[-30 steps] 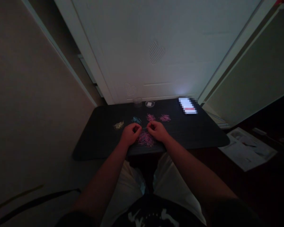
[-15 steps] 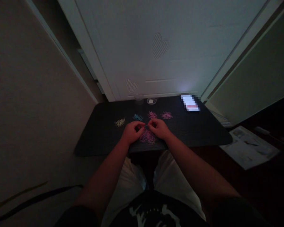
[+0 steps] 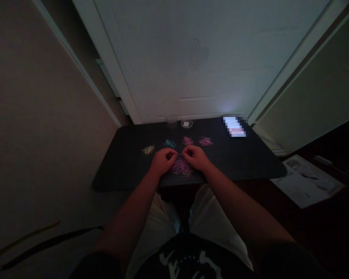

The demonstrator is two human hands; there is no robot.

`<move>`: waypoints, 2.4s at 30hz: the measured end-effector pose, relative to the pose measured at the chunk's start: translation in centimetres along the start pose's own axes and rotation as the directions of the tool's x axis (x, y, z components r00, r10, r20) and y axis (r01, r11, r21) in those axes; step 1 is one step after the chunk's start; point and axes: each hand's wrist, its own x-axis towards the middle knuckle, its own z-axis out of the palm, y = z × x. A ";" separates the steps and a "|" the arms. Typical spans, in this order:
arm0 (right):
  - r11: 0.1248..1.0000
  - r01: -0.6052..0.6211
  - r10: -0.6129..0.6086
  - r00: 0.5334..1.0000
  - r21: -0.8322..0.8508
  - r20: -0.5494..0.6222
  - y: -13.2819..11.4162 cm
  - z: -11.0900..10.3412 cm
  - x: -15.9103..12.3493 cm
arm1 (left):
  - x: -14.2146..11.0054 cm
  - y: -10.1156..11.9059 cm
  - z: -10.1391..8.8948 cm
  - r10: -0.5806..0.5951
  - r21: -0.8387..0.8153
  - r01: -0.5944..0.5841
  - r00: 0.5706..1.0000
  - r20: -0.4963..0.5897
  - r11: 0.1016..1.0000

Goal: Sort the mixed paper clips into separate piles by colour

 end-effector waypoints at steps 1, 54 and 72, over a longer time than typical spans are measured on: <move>1.000 0.001 -0.001 1.000 0.000 -0.004 0.0 0.0 0.0 | 0.0 -0.1 0.0 -0.004 0.000 0.004 1.000 -0.011 1.000; 1.000 0.012 -0.012 0.998 -0.011 -0.062 -0.2 -0.3 -0.2 | 1.3 -0.4 -2.2 0.043 0.154 -0.043 0.999 0.002 0.987; 0.970 -0.018 -0.007 0.995 -0.242 -0.102 0.1 -0.2 0.0 | -0.3 -1.1 -0.4 -0.013 0.072 0.008 0.997 0.076 0.997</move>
